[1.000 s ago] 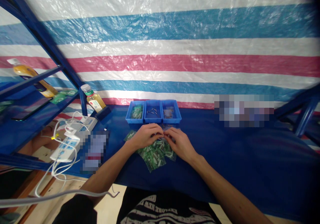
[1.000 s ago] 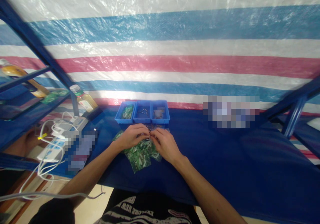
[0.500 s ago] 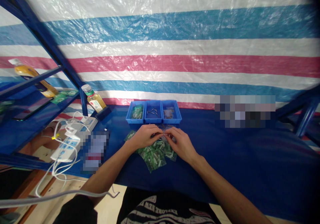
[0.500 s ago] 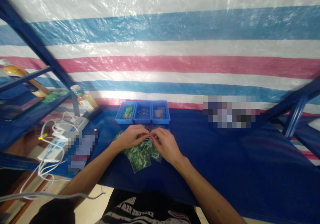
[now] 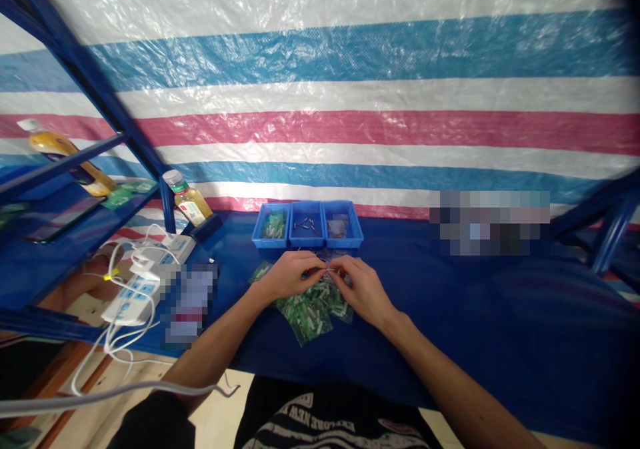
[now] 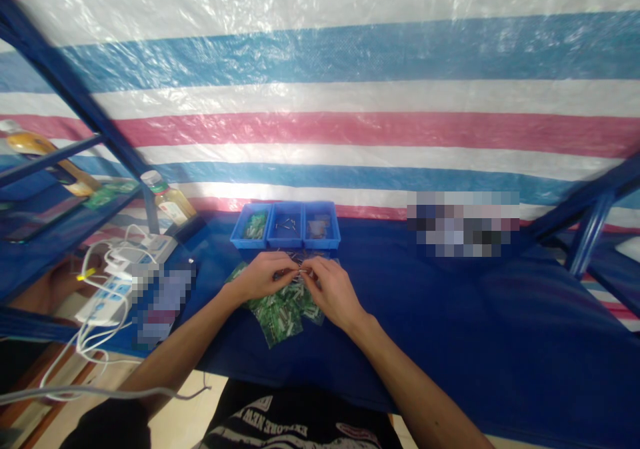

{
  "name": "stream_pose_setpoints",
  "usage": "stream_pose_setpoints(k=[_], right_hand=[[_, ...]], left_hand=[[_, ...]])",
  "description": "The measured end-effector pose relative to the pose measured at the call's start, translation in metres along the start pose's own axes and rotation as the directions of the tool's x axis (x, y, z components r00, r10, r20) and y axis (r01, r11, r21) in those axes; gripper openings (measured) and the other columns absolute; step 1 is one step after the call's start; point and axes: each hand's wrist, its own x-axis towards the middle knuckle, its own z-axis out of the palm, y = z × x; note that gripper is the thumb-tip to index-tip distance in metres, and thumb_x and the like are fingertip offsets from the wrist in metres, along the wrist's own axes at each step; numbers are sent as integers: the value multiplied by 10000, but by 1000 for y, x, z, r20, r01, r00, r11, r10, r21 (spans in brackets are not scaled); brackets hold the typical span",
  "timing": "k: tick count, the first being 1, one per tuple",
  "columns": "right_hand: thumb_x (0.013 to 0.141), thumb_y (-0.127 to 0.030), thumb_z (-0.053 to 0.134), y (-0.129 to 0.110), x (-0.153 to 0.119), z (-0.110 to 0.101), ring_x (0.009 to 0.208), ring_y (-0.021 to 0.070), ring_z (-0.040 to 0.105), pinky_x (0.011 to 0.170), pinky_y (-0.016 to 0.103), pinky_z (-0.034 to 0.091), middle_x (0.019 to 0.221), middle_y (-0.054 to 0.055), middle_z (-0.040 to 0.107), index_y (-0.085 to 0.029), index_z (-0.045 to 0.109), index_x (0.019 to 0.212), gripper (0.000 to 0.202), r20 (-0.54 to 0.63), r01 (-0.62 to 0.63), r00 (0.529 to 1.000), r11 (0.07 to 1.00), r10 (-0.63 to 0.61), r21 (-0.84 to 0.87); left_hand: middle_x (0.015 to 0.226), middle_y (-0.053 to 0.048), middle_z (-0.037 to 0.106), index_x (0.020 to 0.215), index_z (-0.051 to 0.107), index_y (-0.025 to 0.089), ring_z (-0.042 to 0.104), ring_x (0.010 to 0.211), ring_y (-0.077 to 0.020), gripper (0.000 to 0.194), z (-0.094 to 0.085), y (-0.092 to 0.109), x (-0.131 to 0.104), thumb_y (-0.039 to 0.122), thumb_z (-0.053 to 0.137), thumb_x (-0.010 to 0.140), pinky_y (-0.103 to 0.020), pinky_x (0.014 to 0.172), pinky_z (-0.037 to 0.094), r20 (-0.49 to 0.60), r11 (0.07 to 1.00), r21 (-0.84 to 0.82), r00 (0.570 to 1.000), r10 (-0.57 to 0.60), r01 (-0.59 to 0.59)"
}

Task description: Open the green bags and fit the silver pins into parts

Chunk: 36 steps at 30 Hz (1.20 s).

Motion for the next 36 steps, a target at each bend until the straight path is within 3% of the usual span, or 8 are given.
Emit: stream_pose_setpoints(k=[36], right_hand=[[1014,-216,562,-2,0,-2,793,215,625,769,345,473,885,32,685,-245,648,1023,92,10,17,1000,1000,-17,-1]], left_hand=[[824,-47,681,941,719,162,627,746,-135,180,-1,0,0,203,545,965,-237,712,471,-4,999,31,1000,28,-28]])
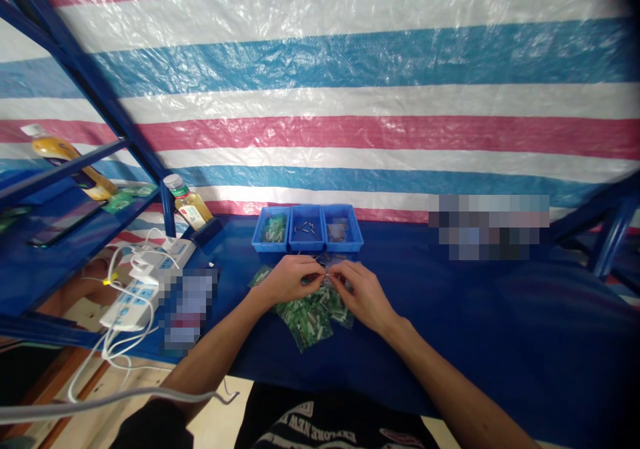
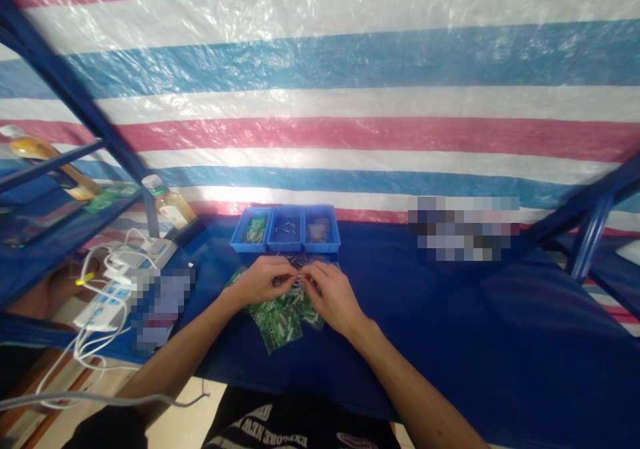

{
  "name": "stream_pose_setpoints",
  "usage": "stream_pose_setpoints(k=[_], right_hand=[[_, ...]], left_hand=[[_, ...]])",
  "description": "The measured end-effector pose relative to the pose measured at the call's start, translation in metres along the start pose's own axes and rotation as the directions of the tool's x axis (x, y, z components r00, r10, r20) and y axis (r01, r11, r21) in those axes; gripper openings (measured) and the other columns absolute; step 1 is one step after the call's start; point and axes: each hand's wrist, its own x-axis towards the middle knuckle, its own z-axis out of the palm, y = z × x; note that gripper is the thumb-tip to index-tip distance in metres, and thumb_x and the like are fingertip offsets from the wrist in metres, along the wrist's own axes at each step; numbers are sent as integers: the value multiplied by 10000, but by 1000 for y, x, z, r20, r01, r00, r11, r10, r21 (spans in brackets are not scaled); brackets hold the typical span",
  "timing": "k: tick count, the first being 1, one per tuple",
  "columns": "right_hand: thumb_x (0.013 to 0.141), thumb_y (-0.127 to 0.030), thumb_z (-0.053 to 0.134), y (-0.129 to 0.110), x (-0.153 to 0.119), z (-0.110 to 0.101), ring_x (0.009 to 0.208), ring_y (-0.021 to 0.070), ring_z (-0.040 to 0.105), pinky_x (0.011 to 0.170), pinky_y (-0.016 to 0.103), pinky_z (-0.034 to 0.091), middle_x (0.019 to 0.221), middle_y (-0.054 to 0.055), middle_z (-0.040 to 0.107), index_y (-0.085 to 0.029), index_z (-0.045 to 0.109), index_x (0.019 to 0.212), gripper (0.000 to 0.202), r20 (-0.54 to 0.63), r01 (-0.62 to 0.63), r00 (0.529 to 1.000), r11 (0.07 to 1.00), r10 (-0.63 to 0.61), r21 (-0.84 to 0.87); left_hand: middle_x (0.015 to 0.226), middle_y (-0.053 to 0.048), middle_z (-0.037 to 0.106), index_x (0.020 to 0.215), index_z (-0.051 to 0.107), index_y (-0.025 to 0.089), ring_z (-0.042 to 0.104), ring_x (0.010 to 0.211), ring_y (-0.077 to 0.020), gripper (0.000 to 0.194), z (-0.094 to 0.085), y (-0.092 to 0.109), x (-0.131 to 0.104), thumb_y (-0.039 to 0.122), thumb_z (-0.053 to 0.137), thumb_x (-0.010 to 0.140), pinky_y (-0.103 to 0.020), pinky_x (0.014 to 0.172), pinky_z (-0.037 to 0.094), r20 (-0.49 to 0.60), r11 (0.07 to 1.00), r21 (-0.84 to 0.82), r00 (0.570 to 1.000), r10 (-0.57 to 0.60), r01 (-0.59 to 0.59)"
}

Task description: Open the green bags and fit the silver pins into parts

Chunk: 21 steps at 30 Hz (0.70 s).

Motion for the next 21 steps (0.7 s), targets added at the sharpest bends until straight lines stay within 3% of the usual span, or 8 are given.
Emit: stream_pose_setpoints(k=[12,16,21], right_hand=[[1039,-283,551,1,0,0,831,221,650,801,373,470,927,38,722,-234,643,1018,106,19,-8,1000,1000,8,-2],[1017,-249,576,1,-1,1,800,215,645,782,361,481,931,34,721,-238,626,1103,100,3,-20,1000,1000,20,11],[1030,-224,535,-1,1,-1,808,219,637,784,359,468,905,33,708,-243,628,1035,95,12,9,1000,1000,-9,-13]], left_hand=[[813,-45,668,921,707,160,620,751,-136,190,1,-1,0,228,541,982,-238,719,464,1,1000,-4,1000,-9,9],[809,-42,665,916,711,161,622,750,-135,185,0,-1,0,212,544,978,-237,720,462,2,1000,-6,1000,-11,11],[813,-47,673,932,722,160,628,749,-136,194,0,0,-1,215,542,980,-240,723,473,-4,1000,-9,1000,-11,11]])
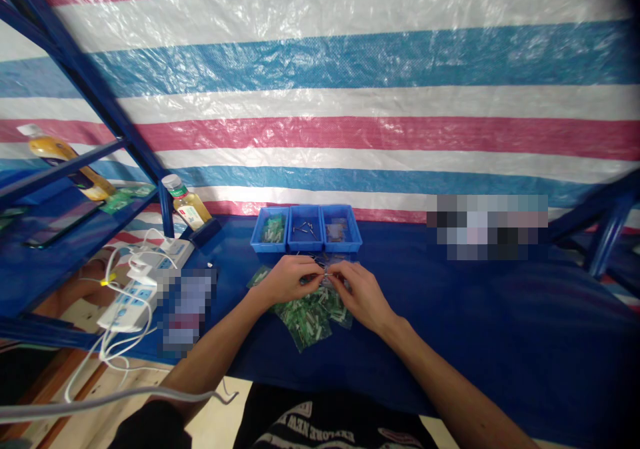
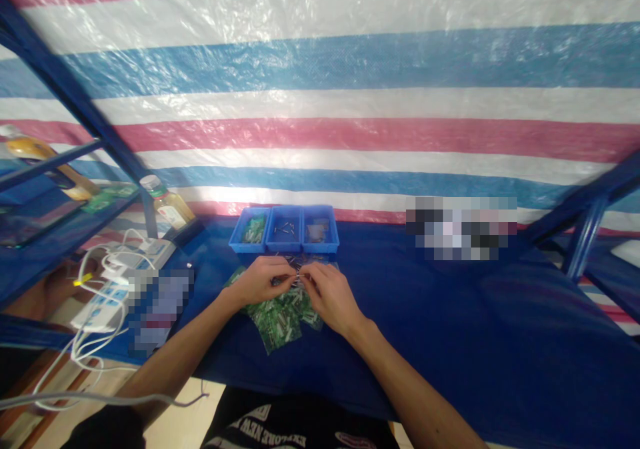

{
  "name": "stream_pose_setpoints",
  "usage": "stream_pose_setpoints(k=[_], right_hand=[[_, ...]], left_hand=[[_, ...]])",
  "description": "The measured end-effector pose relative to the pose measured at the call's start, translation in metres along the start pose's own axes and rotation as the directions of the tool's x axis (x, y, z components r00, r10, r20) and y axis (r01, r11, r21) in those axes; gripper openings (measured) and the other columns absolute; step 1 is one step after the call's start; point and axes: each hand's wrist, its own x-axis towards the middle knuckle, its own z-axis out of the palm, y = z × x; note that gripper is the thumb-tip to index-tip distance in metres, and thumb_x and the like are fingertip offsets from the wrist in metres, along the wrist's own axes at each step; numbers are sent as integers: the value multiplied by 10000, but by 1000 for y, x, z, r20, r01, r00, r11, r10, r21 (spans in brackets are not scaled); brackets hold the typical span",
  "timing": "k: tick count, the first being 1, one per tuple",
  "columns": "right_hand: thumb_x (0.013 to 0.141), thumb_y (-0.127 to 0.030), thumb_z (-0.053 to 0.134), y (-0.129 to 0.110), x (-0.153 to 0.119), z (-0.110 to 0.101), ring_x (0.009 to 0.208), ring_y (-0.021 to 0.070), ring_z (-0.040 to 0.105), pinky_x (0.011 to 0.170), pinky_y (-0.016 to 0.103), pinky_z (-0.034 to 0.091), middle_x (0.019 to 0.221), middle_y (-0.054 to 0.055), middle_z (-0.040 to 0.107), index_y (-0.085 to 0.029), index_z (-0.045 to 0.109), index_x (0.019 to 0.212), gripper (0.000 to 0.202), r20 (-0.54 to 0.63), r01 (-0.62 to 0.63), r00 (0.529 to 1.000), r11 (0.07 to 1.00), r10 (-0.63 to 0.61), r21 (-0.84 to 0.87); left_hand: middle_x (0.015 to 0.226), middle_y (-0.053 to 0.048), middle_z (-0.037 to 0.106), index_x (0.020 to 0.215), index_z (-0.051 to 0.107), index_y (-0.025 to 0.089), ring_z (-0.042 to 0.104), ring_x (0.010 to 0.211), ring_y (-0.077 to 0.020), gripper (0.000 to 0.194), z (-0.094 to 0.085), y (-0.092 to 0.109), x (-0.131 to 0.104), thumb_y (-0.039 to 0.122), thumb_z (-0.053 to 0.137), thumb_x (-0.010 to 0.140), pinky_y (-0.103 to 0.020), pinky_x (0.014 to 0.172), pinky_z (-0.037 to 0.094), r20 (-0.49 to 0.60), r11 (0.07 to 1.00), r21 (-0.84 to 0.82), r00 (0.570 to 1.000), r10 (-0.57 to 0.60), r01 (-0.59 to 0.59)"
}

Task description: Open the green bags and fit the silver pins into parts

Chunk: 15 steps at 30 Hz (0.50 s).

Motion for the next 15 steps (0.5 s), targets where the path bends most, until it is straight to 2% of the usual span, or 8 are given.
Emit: stream_pose_setpoints(k=[9,12,15], right_hand=[[1029,-268,557,2,0,1,793,218,641,777,364,479,902,33,715,-244,632,1051,82,-9,-33,999,999,33,4],[1020,-245,564,2,0,2,806,218,642,783,363,485,927,35,718,-247,627,1092,96,-17,-31,999,999,31,15],[1028,-231,543,2,0,1,803,218,636,783,362,474,902,31,710,-248,634,1051,95,-4,-10,1000,1000,10,-4]], left_hand=[[795,-51,682,926,726,159,638,738,-134,199,0,0,1,243,554,980,-236,720,501,-49,1000,1,999,5,-5],[799,-50,689,934,727,157,639,733,-133,194,1,0,1,235,555,978,-237,720,502,-51,1000,0,999,6,-6],[814,-55,700,943,732,157,648,750,-137,197,1,0,1,237,556,982,-240,726,504,-50,1000,2,999,9,-9]])
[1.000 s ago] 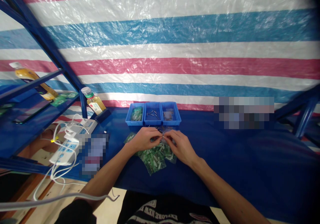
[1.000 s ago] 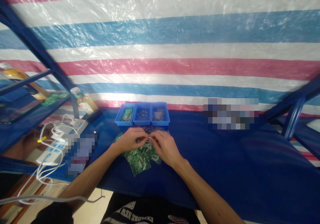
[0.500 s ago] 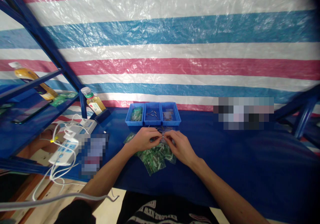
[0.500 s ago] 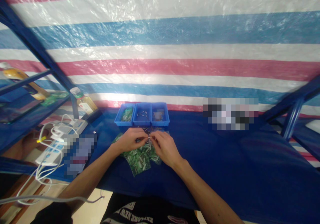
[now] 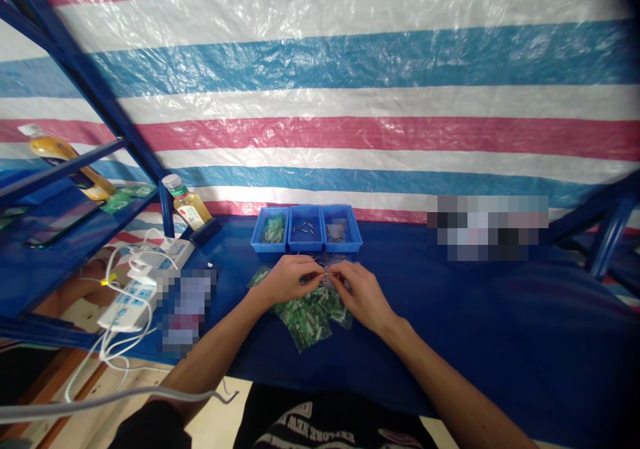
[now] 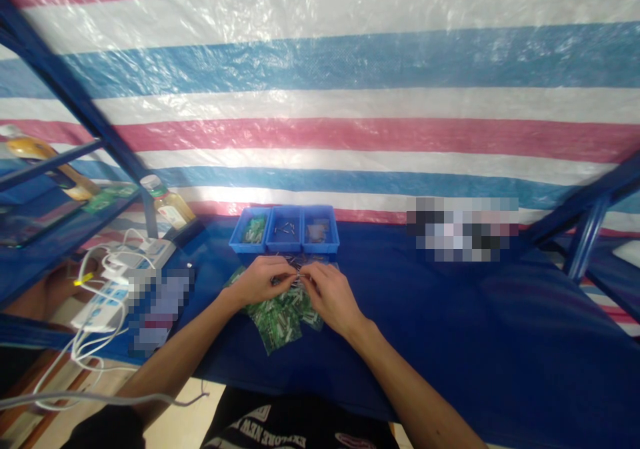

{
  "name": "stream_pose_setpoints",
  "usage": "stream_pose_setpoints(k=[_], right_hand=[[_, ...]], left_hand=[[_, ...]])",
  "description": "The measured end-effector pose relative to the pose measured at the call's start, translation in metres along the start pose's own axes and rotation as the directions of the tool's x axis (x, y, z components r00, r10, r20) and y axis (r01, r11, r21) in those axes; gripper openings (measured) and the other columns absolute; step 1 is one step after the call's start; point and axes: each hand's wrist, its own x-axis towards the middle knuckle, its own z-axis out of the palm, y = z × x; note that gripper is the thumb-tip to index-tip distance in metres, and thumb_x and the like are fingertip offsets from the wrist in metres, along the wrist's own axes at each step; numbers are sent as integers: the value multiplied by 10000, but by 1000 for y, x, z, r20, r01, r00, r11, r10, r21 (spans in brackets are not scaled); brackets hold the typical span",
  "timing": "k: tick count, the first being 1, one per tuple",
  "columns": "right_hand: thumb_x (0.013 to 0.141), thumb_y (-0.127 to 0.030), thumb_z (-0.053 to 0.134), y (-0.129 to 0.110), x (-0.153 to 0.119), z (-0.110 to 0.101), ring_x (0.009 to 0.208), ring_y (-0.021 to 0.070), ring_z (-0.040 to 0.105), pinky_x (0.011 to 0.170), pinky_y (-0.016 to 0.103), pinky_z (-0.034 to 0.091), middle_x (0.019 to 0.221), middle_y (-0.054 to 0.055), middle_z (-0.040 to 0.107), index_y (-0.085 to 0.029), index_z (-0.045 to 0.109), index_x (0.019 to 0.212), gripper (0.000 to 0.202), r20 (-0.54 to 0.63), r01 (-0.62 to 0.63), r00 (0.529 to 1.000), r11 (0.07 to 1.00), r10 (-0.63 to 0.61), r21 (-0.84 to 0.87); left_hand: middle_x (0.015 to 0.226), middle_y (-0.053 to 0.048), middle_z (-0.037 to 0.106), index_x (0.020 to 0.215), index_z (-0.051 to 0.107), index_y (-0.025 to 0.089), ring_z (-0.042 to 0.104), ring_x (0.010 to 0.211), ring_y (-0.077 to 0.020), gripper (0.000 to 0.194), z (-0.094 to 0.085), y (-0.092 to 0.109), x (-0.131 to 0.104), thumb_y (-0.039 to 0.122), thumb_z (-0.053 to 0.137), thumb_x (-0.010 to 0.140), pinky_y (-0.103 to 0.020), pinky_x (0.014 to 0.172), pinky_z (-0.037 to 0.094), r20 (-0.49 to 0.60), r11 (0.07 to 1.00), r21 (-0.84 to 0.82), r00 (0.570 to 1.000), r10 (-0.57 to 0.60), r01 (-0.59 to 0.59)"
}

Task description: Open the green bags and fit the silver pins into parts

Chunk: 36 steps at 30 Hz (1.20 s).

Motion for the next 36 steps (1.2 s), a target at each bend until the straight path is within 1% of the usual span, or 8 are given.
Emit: stream_pose_setpoints(k=[6,9,12,15,17,20,25,36], right_hand=[[1036,-245,533,-1,0,-1,800,218,647,776,356,473,900,31,717,-248,633,1007,105,-9,5,1000,1000,-6,-28],[1028,-268,554,0,-1,0,784,217,653,775,363,485,918,31,730,-252,630,1077,92,-21,-19,1000,1000,18,-10],[1016,-272,573,0,-1,0,771,220,652,765,365,490,915,31,731,-257,614,1139,131,-33,-29,999,1000,29,-3],[1023,-246,552,0,0,-1,779,219,647,774,363,476,896,29,719,-256,624,1059,81,-21,5,1000,1000,-6,-21],[1031,-239,536,-1,0,-2,785,218,641,770,359,467,890,27,711,-252,622,1021,87,-12,16,1000,999,-16,-27],[1039,-243,525,-2,1,-3,807,221,631,778,359,462,907,31,707,-250,615,1026,91,-7,4,1000,1000,-4,-25],[1045,-254,521,-2,1,-3,791,219,621,779,363,454,899,32,704,-248,609,1010,96,-8,-1,1000,1000,1,-19],[1047,-262,523,-2,1,-4,835,222,646,804,350,453,947,37,732,-240,633,994,124,-3,-33,999,998,33,-45]], left_hand=[[837,-61,712,982,740,160,661,763,-138,190,0,-1,1,254,574,986,-238,722,510,-24,1000,-16,1000,6,-6],[828,-61,707,988,736,161,657,759,-139,188,1,-2,0,257,574,986,-240,718,512,-36,1000,-23,999,12,-13],[825,-59,705,975,734,163,654,753,-139,183,1,-2,0,251,574,982,-242,719,512,-39,1000,-28,999,12,-13],[820,-59,703,971,733,161,648,744,-138,188,1,-1,0,254,570,984,-242,715,510,-34,1000,-27,999,9,-10],[825,-61,704,970,733,159,649,747,-137,193,0,-1,0,255,567,988,-240,713,507,-32,1000,-27,999,11,-12],[837,-62,708,965,732,158,652,757,-138,179,0,-1,1,244,577,984,-241,719,507,-35,999,-33,999,18,-19],[829,-63,707,964,737,155,652,767,-145,169,-1,-1,1,237,590,978,-253,730,509,-49,999,-40,999,25,-27],[838,-64,716,973,749,164,659,781,-146,176,-1,-5,-1,251,596,985,-251,734,509,-52,999,-24,998,21,-23]])
